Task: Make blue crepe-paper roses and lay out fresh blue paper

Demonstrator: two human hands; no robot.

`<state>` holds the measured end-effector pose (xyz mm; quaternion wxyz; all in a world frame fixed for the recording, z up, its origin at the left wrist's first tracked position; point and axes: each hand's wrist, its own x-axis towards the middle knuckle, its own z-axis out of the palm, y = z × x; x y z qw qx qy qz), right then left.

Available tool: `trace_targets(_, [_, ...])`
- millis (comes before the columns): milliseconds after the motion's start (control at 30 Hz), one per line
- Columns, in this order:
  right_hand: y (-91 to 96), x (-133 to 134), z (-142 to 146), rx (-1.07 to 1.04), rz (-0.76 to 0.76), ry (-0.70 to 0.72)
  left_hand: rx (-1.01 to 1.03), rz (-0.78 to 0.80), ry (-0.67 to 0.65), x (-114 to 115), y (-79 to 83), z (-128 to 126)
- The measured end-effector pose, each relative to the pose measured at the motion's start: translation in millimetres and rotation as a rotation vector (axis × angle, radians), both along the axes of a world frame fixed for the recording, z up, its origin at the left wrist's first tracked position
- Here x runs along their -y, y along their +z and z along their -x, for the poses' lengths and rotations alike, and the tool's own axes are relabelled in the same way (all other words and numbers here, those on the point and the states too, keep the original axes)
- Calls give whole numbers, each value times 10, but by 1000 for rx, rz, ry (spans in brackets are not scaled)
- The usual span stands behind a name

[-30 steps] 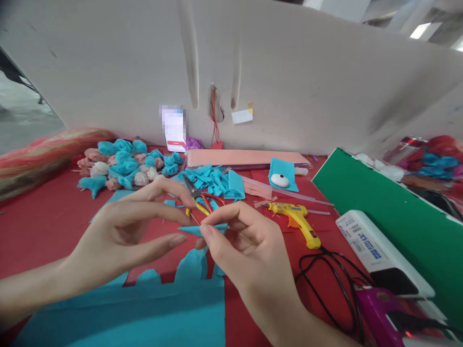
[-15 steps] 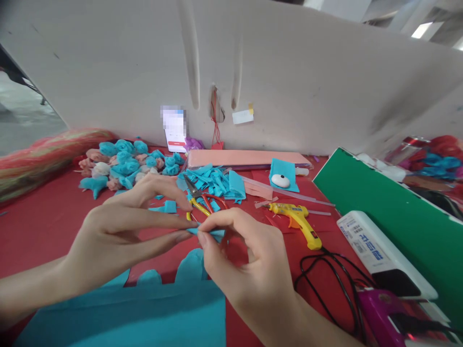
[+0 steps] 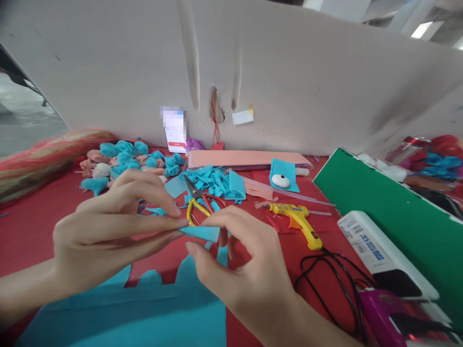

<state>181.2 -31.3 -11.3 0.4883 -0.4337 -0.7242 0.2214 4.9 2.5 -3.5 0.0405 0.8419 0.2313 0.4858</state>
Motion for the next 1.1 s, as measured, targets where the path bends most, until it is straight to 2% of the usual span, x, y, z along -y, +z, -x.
trace_targets(233, [63,4,-2,-46,25,22,-125,-196,70,-1,15,34])
trace_targets(400, [29,-19,-34,-8,58,45,-165,-229,122,19,-6,34])
trace_targets(800, [43,-11,-5,7,12,23,-183,-170,36,-4,-16,14])
trace_targets(1100, [49,-18,2,80,-170,1,-125,87,-88,-26,-32,-38])
